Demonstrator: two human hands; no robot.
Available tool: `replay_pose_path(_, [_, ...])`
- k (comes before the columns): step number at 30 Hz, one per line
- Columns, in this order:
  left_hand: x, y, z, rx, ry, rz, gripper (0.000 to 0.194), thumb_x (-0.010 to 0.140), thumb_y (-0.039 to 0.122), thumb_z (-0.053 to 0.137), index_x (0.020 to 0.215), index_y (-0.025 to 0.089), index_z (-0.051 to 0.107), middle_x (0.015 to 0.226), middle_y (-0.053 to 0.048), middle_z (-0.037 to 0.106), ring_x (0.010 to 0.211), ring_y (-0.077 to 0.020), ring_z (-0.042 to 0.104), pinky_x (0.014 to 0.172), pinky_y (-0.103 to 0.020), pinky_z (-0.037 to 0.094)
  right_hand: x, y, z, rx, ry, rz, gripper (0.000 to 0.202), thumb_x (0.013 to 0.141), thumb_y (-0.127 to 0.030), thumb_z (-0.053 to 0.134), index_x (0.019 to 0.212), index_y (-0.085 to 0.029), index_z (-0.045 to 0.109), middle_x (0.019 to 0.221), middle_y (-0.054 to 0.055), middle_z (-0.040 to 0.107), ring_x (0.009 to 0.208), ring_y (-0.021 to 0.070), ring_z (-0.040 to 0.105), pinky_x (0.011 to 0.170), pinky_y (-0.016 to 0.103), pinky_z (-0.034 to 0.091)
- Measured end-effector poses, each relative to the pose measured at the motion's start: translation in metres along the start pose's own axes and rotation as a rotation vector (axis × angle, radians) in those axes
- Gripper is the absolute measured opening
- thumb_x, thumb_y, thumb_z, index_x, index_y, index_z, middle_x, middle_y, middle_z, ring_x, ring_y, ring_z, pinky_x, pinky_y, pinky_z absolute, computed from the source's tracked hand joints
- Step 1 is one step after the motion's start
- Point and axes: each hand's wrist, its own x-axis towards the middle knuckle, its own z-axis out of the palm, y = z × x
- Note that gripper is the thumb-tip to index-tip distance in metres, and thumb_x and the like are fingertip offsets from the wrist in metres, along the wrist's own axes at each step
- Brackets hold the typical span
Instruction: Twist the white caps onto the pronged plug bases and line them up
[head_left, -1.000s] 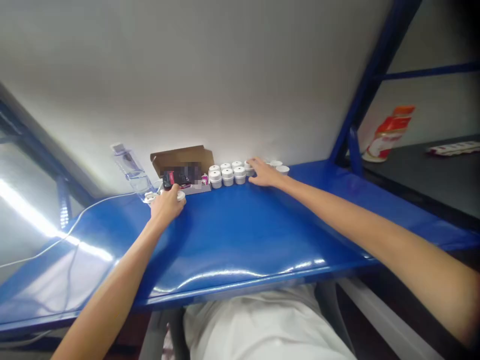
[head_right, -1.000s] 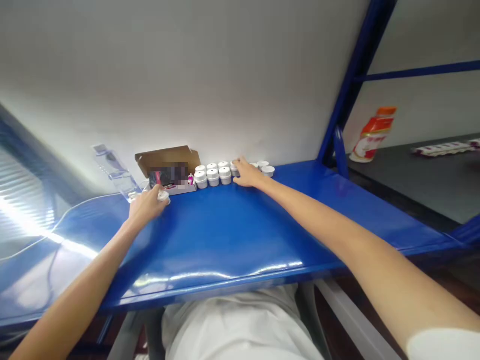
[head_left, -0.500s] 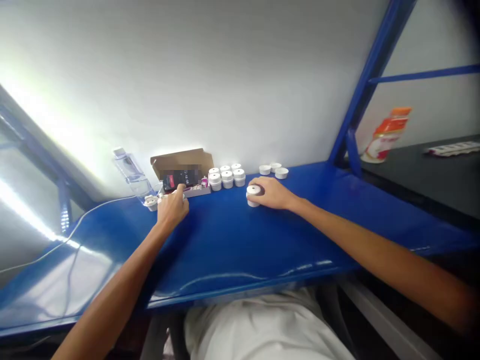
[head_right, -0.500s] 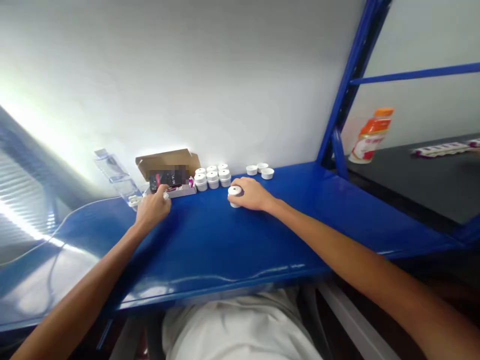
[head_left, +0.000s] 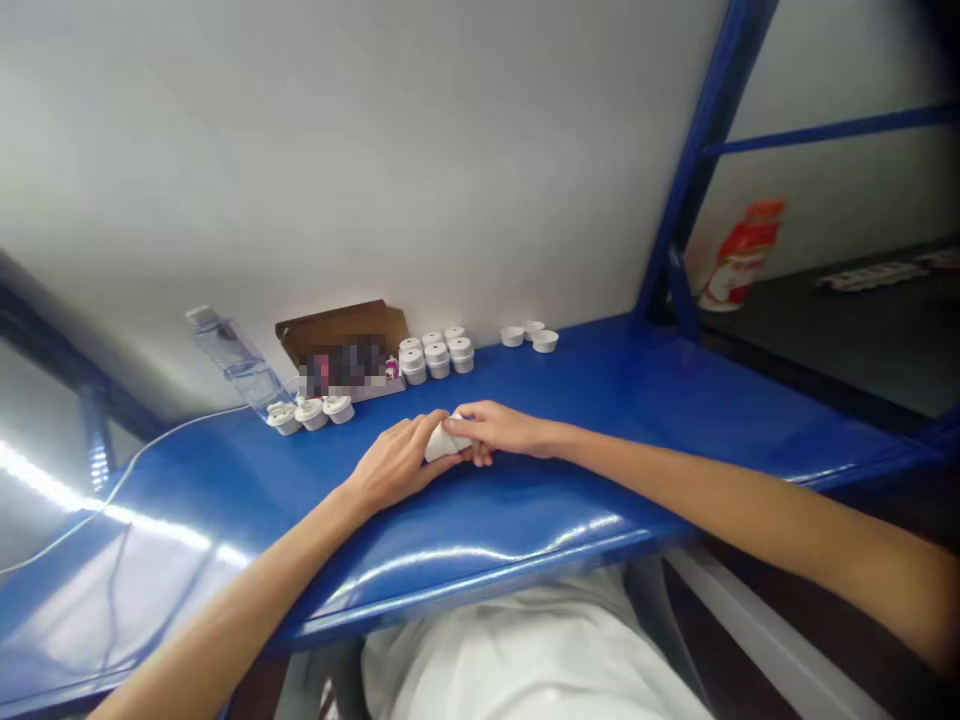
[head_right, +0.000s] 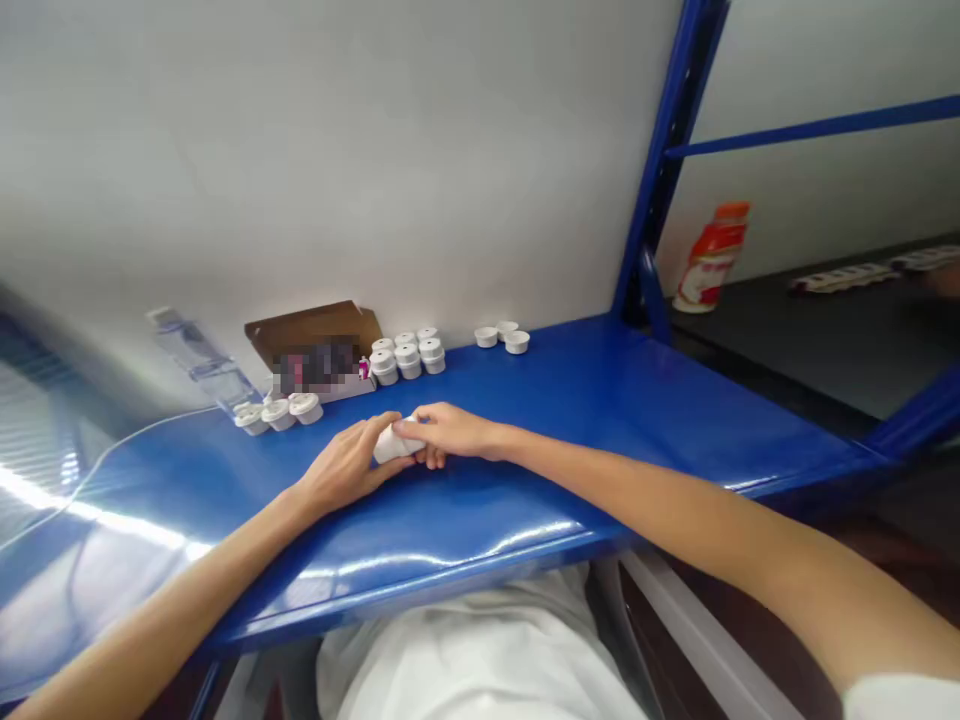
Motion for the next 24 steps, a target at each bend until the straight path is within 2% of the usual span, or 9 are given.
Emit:
replay_pose_path(2, [0.000,0.001,-0.003,-0.055,0.012,-0.053,0.051,0.096,0.058,0.054,0.130,0.020,0.048,0.114,-0.014,0.070,0.097,-0.0292,0.072,0.082,-0.039,0.055,-0.002,-0.002,-0.005,-0.074,-0.010,-0.098,0.046,0.089,-0.064,0.063,0.087,-0.018,0.056,0.067,0.000,0.063,0.057,0.0131,0.059,0.056,0.027,0.051])
replay_pose_path(4, [0.001,0.002,-0.006,-0.172,-0.006,-0.128,0.047,0.097,0.055,0.054,0.128,0.021,0.044,0.109,-0.011,0.070,0.087,-0.0253,0.072,0.074,-0.035,0.053,-0.004,-0.005,-0.011,-0.160,0.004,-0.252,0.043,0.088,-0.059,0.067,0.097,-0.018,0.060,0.079,0.001,0.067,0.067,0.0147,0.062,0.065,0.028,0.052])
replay_pose_path(7, [0.006,0.003,-0.011,-0.468,-0.063,-0.241,0.044,0.098,0.053,0.053,0.125,0.021,0.041,0.088,-0.002,0.068,0.067,-0.0173,0.065,0.064,-0.028,0.047,-0.006,-0.009,-0.021,-0.429,0.063,-0.484,0.040,0.086,-0.046,0.074,0.113,-0.019,0.063,0.099,0.004,0.071,0.086,0.0187,0.065,0.081,0.033,0.052])
replay_pose_path(9, [0.011,0.003,-0.011,-0.709,-0.107,-0.327,0.042,0.099,0.056,0.049,0.120,0.021,0.042,0.075,0.002,0.063,0.060,-0.0144,0.061,0.061,-0.026,0.046,-0.005,-0.011,-0.025,-0.598,0.075,-0.595,0.037,0.084,-0.037,0.076,0.114,-0.019,0.065,0.107,0.006,0.071,0.096,0.0213,0.065,0.089,0.035,0.051])
replay_pose_path(13, [0.017,-0.002,-0.009,-1.058,-0.185,-0.519,0.043,0.097,0.062,0.048,0.107,0.020,0.050,0.070,0.002,0.060,0.052,-0.0119,0.057,0.053,-0.025,0.044,0.003,-0.007,-0.029,-0.788,0.082,-0.726,0.034,0.084,-0.024,0.073,0.115,-0.020,0.061,0.117,0.009,0.068,0.108,0.0243,0.064,0.097,0.038,0.048])
replay_pose_path(16, [0.017,-0.012,-0.012,-1.164,-0.198,-0.686,0.049,0.095,0.067,0.040,0.098,0.020,0.053,0.060,0.003,0.053,0.041,-0.0115,0.045,0.042,-0.025,0.035,0.008,-0.002,-0.041,-0.932,0.170,-0.725,0.027,0.085,-0.012,0.061,0.111,-0.022,0.061,0.119,0.010,0.066,0.113,0.0264,0.060,0.101,0.040,0.045])
replay_pose_path(18, [0.014,-0.023,-0.017,-1.157,-0.181,-0.780,0.053,0.095,0.068,0.036,0.097,0.019,0.055,0.057,0.002,0.051,0.041,-0.0130,0.044,0.041,-0.027,0.034,0.008,0.002,-0.060,-0.990,0.319,-0.673,0.028,0.084,-0.009,0.056,0.108,-0.022,0.060,0.119,0.011,0.064,0.115,0.0277,0.058,0.102,0.041,0.044])
replay_pose_path(21, [0.010,-0.042,-0.023,-1.033,-0.086,-0.734,0.050,0.091,0.063,0.047,0.107,0.017,0.057,0.082,-0.007,0.068,0.069,-0.0189,0.065,0.060,-0.030,0.049,0.006,0.009,-0.097,-0.991,0.600,-0.534,0.036,0.080,-0.020,0.065,0.115,-0.020,0.058,0.116,0.012,0.063,0.108,0.0294,0.060,0.097,0.040,0.046])
replay_pose_path(24, [0.006,-0.059,-0.025,-0.669,0.051,-0.679,0.046,0.079,0.055,0.068,0.106,0.020,0.055,0.100,-0.007,0.072,0.092,-0.0236,0.068,0.075,-0.032,0.051,0.006,0.020,-0.126,-1.027,0.743,-0.374,0.040,0.080,-0.031,0.067,0.119,-0.021,0.060,0.112,0.010,0.067,0.104,0.0291,0.062,0.093,0.039,0.046])
